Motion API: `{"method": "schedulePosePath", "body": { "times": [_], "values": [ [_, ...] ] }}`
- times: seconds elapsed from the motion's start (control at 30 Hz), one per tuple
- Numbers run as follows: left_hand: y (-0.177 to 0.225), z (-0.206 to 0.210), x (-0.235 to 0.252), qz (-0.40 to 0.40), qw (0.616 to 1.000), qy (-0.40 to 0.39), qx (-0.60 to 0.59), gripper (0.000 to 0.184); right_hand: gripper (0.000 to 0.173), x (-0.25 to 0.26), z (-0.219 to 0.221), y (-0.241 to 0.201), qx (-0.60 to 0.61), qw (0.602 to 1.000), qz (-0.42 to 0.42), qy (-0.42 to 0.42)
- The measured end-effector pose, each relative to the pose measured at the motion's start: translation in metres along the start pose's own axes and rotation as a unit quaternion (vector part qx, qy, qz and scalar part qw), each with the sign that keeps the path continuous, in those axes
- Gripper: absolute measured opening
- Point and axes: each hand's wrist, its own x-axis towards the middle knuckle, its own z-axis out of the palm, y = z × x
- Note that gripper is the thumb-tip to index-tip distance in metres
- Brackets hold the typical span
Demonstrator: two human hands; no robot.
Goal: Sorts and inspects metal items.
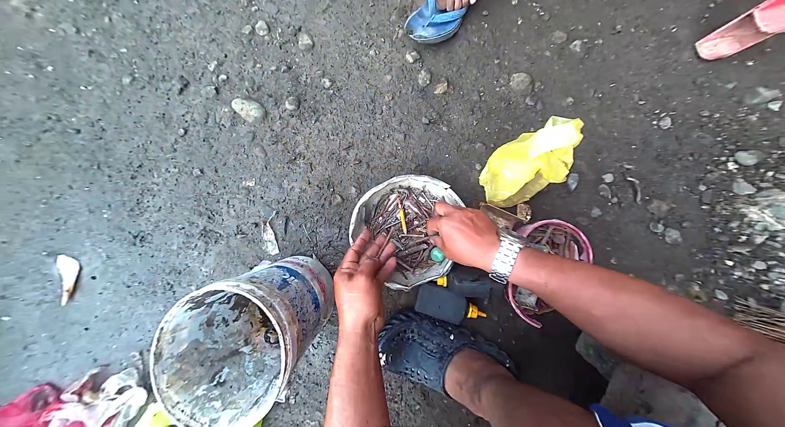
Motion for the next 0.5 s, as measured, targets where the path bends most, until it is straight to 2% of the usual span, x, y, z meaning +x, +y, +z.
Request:
{"method": "schedulePosePath", "body": {
  "times": [0.07,0.13,0.2,0.23,0.33,0.4,0.5],
  "values": [
    [0.005,-0.002,-0.006,-0.059,0.991,-0.022,-0.119,0.045,0.015,-0.007,-0.004,0.002,0.046,0.999,0.009,0.010],
    [0.005,-0.007,-0.009,-0.109,0.966,-0.056,-0.230,0.043,0.019,-0.012,-0.011,0.006,0.123,0.992,0.025,-0.010],
    [0.000,-0.013,-0.011,-0.139,0.938,-0.093,-0.304,0.043,0.021,-0.017,-0.015,0.008,0.250,0.967,0.037,-0.046],
    [-0.003,-0.015,-0.011,-0.144,0.930,-0.105,-0.321,0.044,0.021,-0.019,-0.016,0.009,0.328,0.942,0.042,-0.066],
    [-0.009,-0.015,-0.014,-0.134,0.941,-0.106,-0.291,0.045,0.016,-0.025,-0.007,0.011,0.535,0.835,0.036,-0.121],
    [-0.009,-0.011,-0.017,-0.122,0.961,-0.080,-0.234,0.040,0.015,-0.028,-0.002,0.011,0.604,0.783,0.017,-0.151],
    [-0.006,-0.002,-0.020,-0.103,0.985,-0.041,-0.135,0.026,0.016,-0.030,0.001,0.009,0.635,0.750,-0.014,-0.185]
  ]
}}
